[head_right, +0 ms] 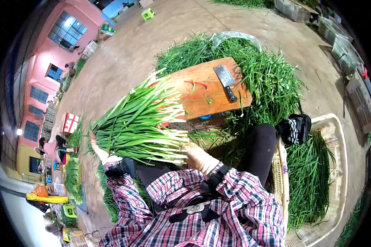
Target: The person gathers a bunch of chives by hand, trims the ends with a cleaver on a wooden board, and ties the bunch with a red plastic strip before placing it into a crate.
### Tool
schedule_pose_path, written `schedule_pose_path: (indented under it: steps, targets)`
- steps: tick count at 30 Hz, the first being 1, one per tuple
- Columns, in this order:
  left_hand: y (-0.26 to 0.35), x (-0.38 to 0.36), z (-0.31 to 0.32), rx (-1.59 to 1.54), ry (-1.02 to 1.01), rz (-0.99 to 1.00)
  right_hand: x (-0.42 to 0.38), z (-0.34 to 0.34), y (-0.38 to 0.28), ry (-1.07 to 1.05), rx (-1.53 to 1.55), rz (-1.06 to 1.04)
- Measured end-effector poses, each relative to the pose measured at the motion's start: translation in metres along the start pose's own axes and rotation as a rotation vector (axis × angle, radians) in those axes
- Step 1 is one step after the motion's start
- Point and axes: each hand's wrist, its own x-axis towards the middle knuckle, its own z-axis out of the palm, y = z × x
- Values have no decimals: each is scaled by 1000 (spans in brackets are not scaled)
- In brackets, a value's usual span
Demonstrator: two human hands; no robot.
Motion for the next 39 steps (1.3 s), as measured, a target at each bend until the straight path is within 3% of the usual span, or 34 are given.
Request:
schedule_pose_path:
  steps: [1,3,5,6,8,10,12,14,16,18,20,22,24,25,26,29,30,33,34,36,39]
  targets:
    - [0,-1,2,-9,-30,-1,11,-1,2,-7,-373,-165]
    - [-2,-11,16,-15,1,-16,13,18,-16,265,377,309]
    - [-5,-22,30,1,64,22,13,14,-1,205,245,87]
    - [-5,-23,32,9,98,42,16,19,-4,265,418,167]
    - [1,-1,5,35,-15,60,24,-3,26,215,490,117]
    - [3,8,3,50,92,57,26,10,15,248,562,19]
    - [-1,10,3,12,53,76,27,20,-1,327,527,32]
    - [-5,18,-2,-30,53,52,22,24,-14,223,597,-1]
    - [-3,31,-19,-19,112,46,18,9,-11,290,521,-45]
    - [-1,41,-39,-11,119,58,0,-1,-26,153,629,-179]
    - [1,40,-42,28,174,95,-21,-4,-58,79,469,-217]
    - [3,28,-33,47,211,118,-40,-30,-71,81,72,-44]
    - [5,27,-40,83,163,151,-49,-43,-84,-19,-757,104]
    - [6,30,-47,70,138,147,-52,-31,-95,15,-1435,6]
    - [6,34,-53,56,110,139,-45,-17,-101,-12,-1879,97]
    - [5,19,-34,-21,92,80,-39,21,-108,133,-1131,-90]
    - [4,10,-21,-18,106,93,-32,31,-106,164,-1152,-203]
    - [5,7,-9,2,133,141,-6,49,-102,219,-1198,-47]
    - [6,7,-6,-22,100,108,5,42,-88,215,-1293,-104]
    - [8,4,0,-73,38,46,22,39,-76,194,-1274,-7]
    - [4,-18,41,-47,109,104,41,37,-68,104,-974,133]
